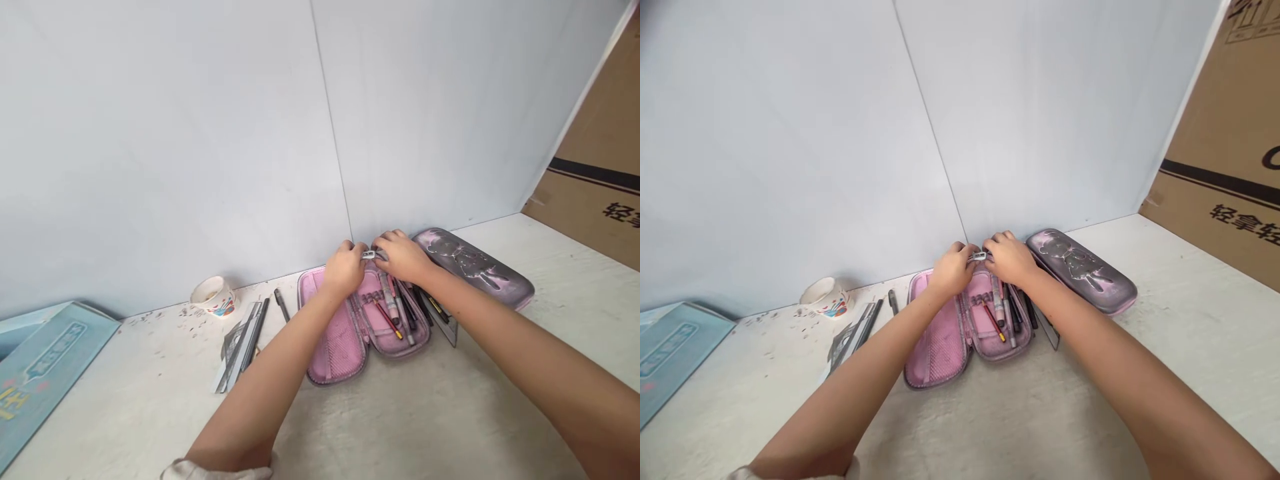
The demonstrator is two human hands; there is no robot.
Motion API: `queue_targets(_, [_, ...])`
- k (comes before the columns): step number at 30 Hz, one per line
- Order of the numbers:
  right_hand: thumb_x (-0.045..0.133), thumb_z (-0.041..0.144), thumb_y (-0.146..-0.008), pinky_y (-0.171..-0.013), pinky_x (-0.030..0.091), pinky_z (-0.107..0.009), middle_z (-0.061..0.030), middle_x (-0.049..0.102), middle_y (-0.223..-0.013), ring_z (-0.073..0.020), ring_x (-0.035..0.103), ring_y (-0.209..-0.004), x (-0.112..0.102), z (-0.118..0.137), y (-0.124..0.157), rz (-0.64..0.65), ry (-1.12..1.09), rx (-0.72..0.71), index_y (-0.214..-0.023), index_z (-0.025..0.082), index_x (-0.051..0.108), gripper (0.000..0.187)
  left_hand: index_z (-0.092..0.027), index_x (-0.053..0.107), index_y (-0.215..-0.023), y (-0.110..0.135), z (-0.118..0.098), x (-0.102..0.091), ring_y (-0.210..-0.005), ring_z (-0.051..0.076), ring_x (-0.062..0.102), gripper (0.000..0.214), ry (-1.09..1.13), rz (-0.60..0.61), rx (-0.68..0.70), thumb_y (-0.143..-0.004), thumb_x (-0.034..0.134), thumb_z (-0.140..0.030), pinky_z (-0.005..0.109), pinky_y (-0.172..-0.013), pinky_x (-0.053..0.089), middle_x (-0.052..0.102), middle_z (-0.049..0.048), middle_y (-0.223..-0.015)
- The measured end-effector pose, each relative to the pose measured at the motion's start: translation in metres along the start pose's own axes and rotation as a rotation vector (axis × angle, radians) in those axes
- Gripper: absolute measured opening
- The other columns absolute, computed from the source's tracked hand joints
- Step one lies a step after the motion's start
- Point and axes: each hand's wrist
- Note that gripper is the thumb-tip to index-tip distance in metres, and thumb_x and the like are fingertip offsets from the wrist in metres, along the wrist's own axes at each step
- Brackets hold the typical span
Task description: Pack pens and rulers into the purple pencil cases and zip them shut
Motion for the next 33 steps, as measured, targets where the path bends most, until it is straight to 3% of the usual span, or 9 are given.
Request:
queue_targets(3, [0.051, 0.030, -0.078, -0.081, 0.039, -0.035, -0.0108, 0.056, -0.105, -0.0262, 0.042, -0.105, 0.015, -0.001, -0.005, 0.060, 0.052, 0.000, -0.100, 0.019, 0.060, 0.025, -0.021, 0.056, -0.108, -0.005, 0.004, 0.014, -0.091, 0.021, 0.056, 0.027, -0.093, 0.060, 0.023, -0.084, 0.045, -0.029, 0.031, -0.076, 0.045, 0.051, 0.0083, -0.098])
queue_targets(6, [0.052, 0.029, -0.078, -0.080, 0.040, -0.037, -0.0129, 0.054, -0.110, -0.0281, 0.041, -0.107, 0.016, 0.002, -0.007, 0.115, 0.101, 0.013, -0.099, 0.018, 0.062, 0.025, -0.021, 0.058, -0.107, -0.008, 0.007, 0.014, -0.093, 0.021, 0.056, 0.028, -0.100, 0.131, 0.041, -0.083, 0.047, -0.028, 0.031, -0.080, 0.044, 0.052, 0.0085, -0.099])
queue_targets(9, [0.052, 0.030, -0.079, -0.081, 0.040, -0.038, -0.0141, 0.053, -0.112, -0.0287, 0.040, -0.108, 0.006, 0.007, -0.007, 0.115, 0.119, 0.020, -0.100, 0.016, 0.061, 0.027, -0.022, 0.057, -0.110, -0.006, 0.014, 0.000, -0.094, 0.021, 0.056, 0.031, -0.036, 0.127, 0.030, -0.080, 0.053, -0.030, 0.031, -0.081, 0.044, 0.052, 0.0076, -0.100])
queue_targets(13, [0.049, 0.031, -0.081, -0.084, 0.037, -0.037, -0.0133, 0.053, -0.109, -0.0278, 0.040, -0.107, -0.016, 0.023, -0.004, 0.061, 0.089, -0.012, -0.101, 0.016, 0.061, 0.027, -0.022, 0.058, -0.108, 0.013, 0.031, -0.036, -0.088, 0.019, 0.057, 0.030, 0.050, 0.067, -0.019, -0.080, 0.051, -0.032, 0.031, -0.080, 0.045, 0.052, 0.0066, -0.099])
queue_targets(17, [0.048, 0.032, -0.082, -0.087, 0.035, -0.035, -0.0124, 0.055, -0.106, -0.0265, 0.040, -0.107, -0.031, 0.058, 0.004, 0.033, 0.029, -0.085, -0.098, 0.016, 0.062, 0.027, -0.020, 0.059, -0.104, 0.053, 0.055, -0.071, -0.085, 0.017, 0.058, 0.027, 0.082, 0.010, -0.042, -0.083, 0.047, -0.030, 0.029, -0.080, 0.044, 0.053, 0.0059, -0.096])
queue_targets(21, [0.047, 0.031, -0.083, -0.088, 0.034, -0.034, -0.0121, 0.057, -0.103, -0.0243, 0.042, -0.105, -0.030, 0.110, 0.017, 0.049, -0.037, -0.182, -0.097, 0.015, 0.063, 0.027, -0.021, 0.058, -0.105, 0.108, 0.078, -0.092, -0.085, 0.016, 0.058, 0.026, 0.085, 0.011, -0.111, -0.084, 0.045, -0.029, 0.029, -0.080, 0.044, 0.054, 0.0054, -0.096])
queue_targets(28, [0.044, 0.038, -0.082, -0.086, 0.035, -0.036, -0.0141, 0.057, -0.103, -0.0259, 0.042, -0.106, 0.011, 0.213, 0.056, 0.131, -0.099, -0.309, -0.092, 0.013, 0.066, 0.035, -0.019, 0.059, -0.101, 0.205, 0.099, -0.092, -0.078, 0.016, 0.058, 0.025, 0.133, 0.059, -0.214, -0.083, 0.042, -0.024, 0.029, -0.077, 0.045, 0.056, 0.0065, -0.094])
queue_targets(33, [0.051, 0.036, -0.075, -0.084, 0.037, -0.041, -0.0171, 0.056, -0.102, -0.0304, 0.042, -0.107, 0.033, 0.248, 0.077, 0.183, -0.036, -0.298, -0.093, 0.011, 0.066, 0.034, -0.019, 0.061, -0.090, 0.245, 0.099, -0.089, -0.077, 0.016, 0.057, 0.022, 0.242, 0.034, -0.268, -0.082, 0.042, -0.024, 0.028, -0.073, 0.044, 0.059, 0.0050, -0.085])
Point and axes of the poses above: each hand's wrist, its own y-axis away from the middle knuckle, its own x-axis out of the palm, z = x × y
